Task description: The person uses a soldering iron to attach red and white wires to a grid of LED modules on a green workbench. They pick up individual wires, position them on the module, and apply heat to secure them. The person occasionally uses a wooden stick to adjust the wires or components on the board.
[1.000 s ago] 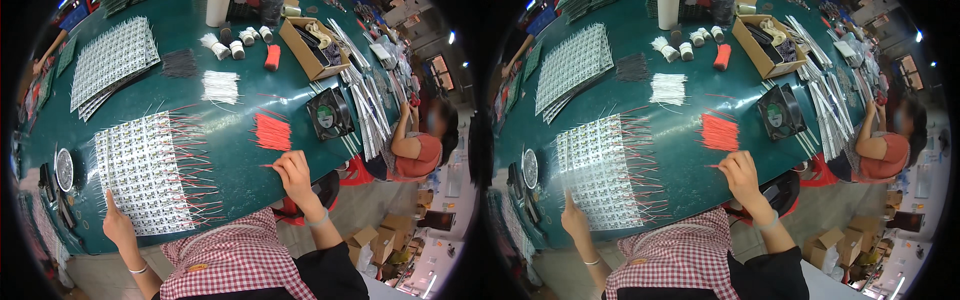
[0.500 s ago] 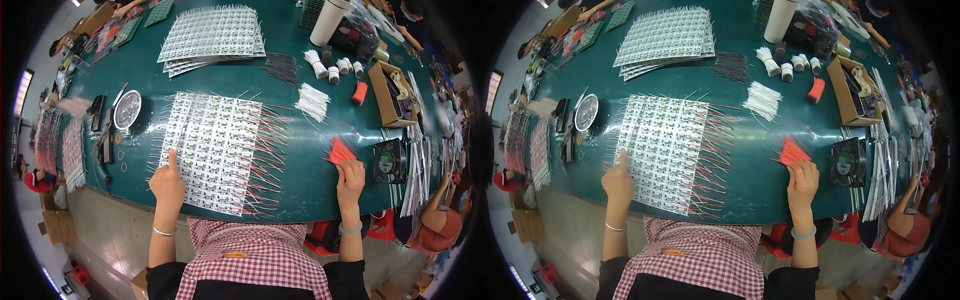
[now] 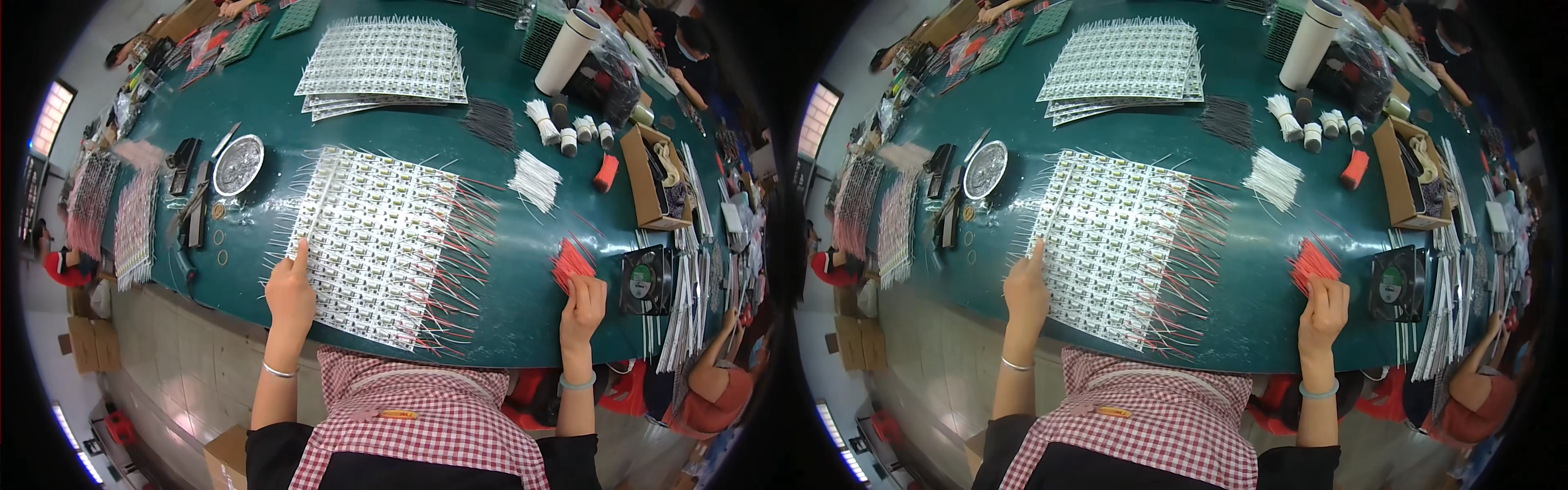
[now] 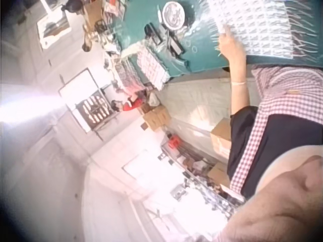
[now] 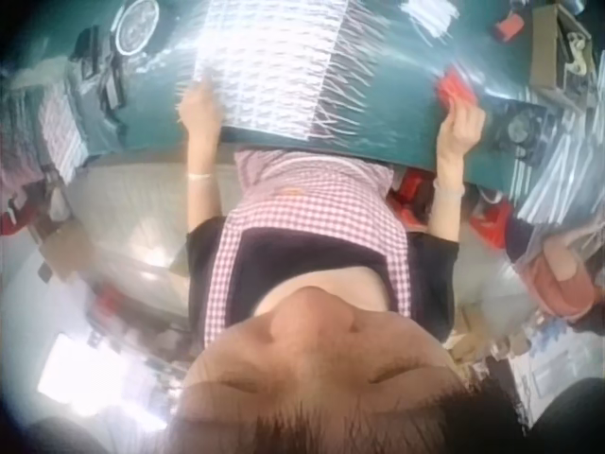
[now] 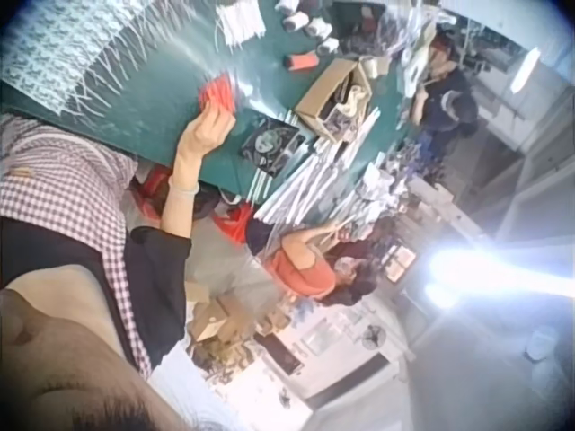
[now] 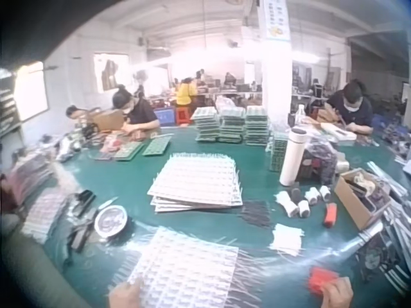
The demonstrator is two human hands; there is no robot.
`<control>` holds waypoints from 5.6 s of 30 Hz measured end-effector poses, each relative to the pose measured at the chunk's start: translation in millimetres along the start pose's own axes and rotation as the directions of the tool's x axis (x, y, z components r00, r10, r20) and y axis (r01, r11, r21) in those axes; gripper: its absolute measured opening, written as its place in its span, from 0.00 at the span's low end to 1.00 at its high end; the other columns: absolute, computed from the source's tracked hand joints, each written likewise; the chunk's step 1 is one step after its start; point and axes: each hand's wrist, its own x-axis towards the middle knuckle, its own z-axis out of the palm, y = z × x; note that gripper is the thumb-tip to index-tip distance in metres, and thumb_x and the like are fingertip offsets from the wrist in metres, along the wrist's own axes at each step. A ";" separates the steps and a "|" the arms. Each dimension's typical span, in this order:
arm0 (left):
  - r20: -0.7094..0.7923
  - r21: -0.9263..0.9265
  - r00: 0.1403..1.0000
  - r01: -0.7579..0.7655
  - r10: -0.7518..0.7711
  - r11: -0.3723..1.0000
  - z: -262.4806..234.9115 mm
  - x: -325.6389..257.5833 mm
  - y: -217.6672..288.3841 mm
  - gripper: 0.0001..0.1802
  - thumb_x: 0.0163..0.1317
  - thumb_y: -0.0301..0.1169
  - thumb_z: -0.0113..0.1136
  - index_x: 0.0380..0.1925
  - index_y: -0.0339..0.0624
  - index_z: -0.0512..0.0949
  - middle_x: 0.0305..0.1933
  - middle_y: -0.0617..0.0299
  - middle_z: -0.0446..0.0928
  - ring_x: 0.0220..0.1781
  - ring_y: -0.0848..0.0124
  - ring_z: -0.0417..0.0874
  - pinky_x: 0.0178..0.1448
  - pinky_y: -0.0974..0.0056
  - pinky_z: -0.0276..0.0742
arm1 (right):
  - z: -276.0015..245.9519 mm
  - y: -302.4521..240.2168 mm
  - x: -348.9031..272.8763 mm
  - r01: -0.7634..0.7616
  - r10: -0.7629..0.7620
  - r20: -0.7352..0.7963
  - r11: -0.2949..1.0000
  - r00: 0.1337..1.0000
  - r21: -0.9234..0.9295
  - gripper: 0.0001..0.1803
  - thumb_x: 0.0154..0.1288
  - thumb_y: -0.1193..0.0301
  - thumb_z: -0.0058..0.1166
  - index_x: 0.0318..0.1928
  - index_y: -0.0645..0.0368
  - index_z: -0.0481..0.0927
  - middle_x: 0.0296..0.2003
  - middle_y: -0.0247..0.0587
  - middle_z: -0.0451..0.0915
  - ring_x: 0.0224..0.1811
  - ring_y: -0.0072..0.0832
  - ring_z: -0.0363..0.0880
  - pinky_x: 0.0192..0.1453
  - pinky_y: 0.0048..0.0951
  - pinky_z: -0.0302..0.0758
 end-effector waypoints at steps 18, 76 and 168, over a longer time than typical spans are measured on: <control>-0.145 -0.162 0.954 0.240 -0.263 0.957 -41.0 2.2 -20.9 0.23 0.66 0.25 0.58 0.62 0.41 0.76 0.54 0.49 0.81 0.52 0.51 0.81 0.56 0.55 0.76 | -32.6 2.6 38.6 0.078 -0.063 0.183 0.994 0.981 -0.079 0.05 0.58 0.79 0.55 0.36 0.60 0.78 0.32 0.43 0.79 0.36 0.41 0.77 0.40 0.38 0.72; 0.123 -0.987 0.768 0.160 -0.629 0.001 -102.5 15.2 -39.2 0.28 0.70 0.38 0.60 0.61 0.27 0.70 0.53 0.47 0.77 0.27 0.74 0.75 0.22 0.72 0.69 | 135.4 -103.6 179.7 0.332 -0.468 0.390 0.869 0.793 0.367 0.13 0.51 0.81 0.56 0.40 0.63 0.79 0.37 0.41 0.73 0.43 0.38 0.74 0.43 0.33 0.76; 0.579 -0.740 0.727 0.659 -0.369 0.138 -48.1 49.6 77.3 0.25 0.56 0.18 0.69 0.56 0.34 0.77 0.50 0.57 0.82 0.37 0.74 0.82 0.36 0.71 0.79 | 164.2 -122.0 154.9 0.301 -0.434 0.247 0.849 0.866 0.435 0.17 0.50 0.79 0.61 0.43 0.67 0.78 0.38 0.43 0.76 0.38 0.38 0.75 0.38 0.33 0.75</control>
